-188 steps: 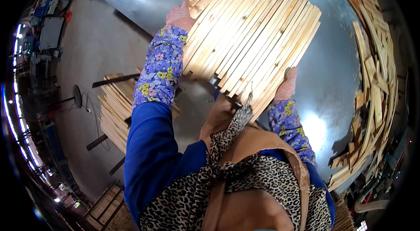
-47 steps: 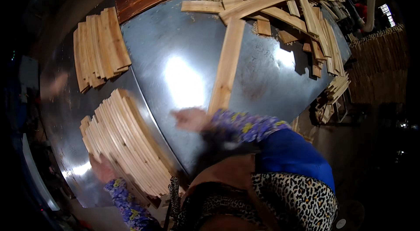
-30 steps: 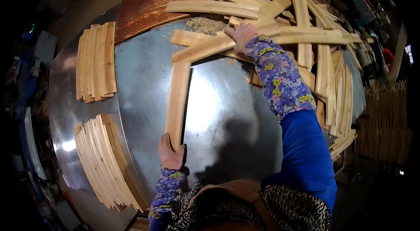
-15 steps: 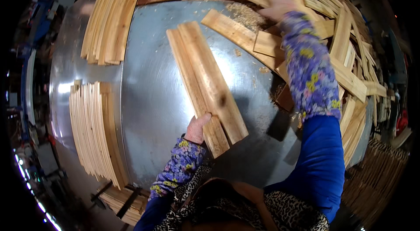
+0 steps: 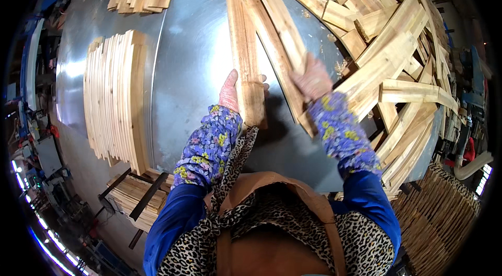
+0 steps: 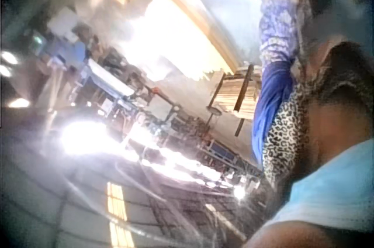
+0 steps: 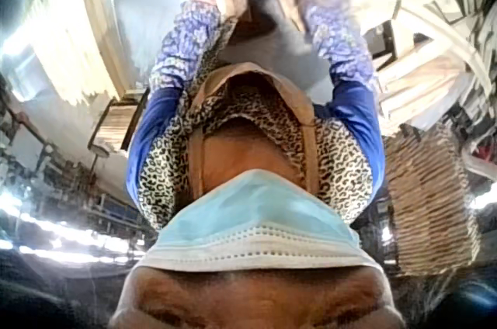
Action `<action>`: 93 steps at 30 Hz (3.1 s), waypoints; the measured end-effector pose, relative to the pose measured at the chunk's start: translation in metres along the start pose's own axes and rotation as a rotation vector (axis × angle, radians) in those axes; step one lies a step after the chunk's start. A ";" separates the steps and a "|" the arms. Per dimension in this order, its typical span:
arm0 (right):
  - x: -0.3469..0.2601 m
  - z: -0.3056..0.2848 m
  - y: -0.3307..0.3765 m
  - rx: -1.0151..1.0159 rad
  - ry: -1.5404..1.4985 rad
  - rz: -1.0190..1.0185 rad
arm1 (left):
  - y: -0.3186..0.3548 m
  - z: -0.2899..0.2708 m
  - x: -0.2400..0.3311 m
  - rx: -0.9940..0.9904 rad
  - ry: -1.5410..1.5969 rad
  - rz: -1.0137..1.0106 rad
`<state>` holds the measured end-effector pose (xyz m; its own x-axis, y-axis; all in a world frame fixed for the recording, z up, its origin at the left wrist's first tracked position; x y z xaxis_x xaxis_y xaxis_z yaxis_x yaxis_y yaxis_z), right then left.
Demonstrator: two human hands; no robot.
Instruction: The person repeatedly picks up thin wooden planks from a pile on a metal table and stacks them into a neat pile. The person handles the planks one at a time or in small groups, aligning them before placing them on the growing stack.
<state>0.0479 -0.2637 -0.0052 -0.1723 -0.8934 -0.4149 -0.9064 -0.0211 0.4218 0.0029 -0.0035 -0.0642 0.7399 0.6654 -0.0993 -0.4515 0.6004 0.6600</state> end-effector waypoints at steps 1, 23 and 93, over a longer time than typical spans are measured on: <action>-0.018 0.028 0.022 0.087 0.003 -0.034 | 0.013 -0.007 0.002 -0.037 -0.023 0.011; -0.256 0.201 0.138 -0.264 -1.218 -0.234 | 0.255 -0.186 0.091 -0.178 0.115 0.335; -0.057 0.115 0.154 0.442 -0.745 0.012 | 0.239 -0.068 -0.051 0.950 -1.550 0.480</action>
<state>-0.1265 -0.1646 -0.0089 -0.2507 -0.3626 -0.8976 -0.9430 0.3012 0.1417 -0.1768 0.1358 0.0479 0.6324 -0.5841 0.5089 -0.7413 -0.2657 0.6163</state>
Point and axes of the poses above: each hand's wrist, its own y-axis away from the middle knuckle, its own z-axis out of the palm, x = y × z, the point moved 1 cm from there along -y, towards the middle knuckle, and after that the axes turned 10 degrees about -z, right-handed, at the moved point
